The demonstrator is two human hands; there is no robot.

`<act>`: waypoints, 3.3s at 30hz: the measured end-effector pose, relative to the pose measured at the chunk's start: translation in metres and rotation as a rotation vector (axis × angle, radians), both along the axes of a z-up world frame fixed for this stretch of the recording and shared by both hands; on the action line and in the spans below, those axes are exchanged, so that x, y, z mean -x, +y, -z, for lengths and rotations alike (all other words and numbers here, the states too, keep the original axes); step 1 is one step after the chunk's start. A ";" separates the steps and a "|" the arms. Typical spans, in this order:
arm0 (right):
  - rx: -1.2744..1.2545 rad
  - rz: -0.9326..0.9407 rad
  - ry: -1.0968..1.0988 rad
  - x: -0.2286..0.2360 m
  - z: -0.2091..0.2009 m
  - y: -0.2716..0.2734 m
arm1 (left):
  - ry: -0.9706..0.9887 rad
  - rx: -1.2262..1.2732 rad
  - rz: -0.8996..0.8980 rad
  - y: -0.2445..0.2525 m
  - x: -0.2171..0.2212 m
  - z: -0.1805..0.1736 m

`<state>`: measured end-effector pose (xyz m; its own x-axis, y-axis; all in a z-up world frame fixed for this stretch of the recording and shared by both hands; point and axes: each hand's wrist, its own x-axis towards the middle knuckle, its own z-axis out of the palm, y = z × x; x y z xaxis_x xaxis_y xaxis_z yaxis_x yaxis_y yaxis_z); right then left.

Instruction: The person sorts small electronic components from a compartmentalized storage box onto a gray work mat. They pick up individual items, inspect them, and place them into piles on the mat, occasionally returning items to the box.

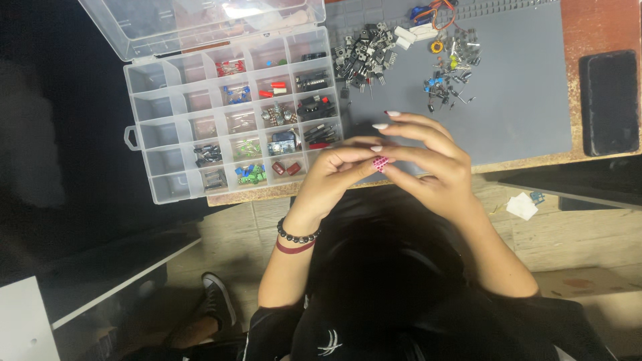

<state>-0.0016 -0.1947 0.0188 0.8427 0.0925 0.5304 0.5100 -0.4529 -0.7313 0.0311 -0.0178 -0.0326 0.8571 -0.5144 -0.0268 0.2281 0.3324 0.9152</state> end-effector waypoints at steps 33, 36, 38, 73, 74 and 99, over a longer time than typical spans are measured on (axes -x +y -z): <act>-0.196 -0.068 -0.076 -0.021 0.053 0.033 | 0.054 -0.027 -0.155 0.044 0.021 -0.033; -0.258 0.145 0.043 -0.020 0.074 0.022 | -0.154 -0.071 -0.349 0.047 0.022 -0.013; -0.556 0.147 0.276 -0.019 0.081 0.030 | -0.330 -0.194 -0.478 0.052 0.016 -0.016; -0.659 0.070 0.579 0.003 0.038 0.068 | -1.031 -0.677 -0.690 0.078 0.008 -0.005; -0.600 0.098 0.519 0.003 0.041 0.062 | -1.050 -0.739 -0.789 0.085 0.005 -0.002; 0.290 0.252 0.315 -0.019 0.084 -0.017 | -0.637 -1.392 -0.821 0.179 -0.013 0.013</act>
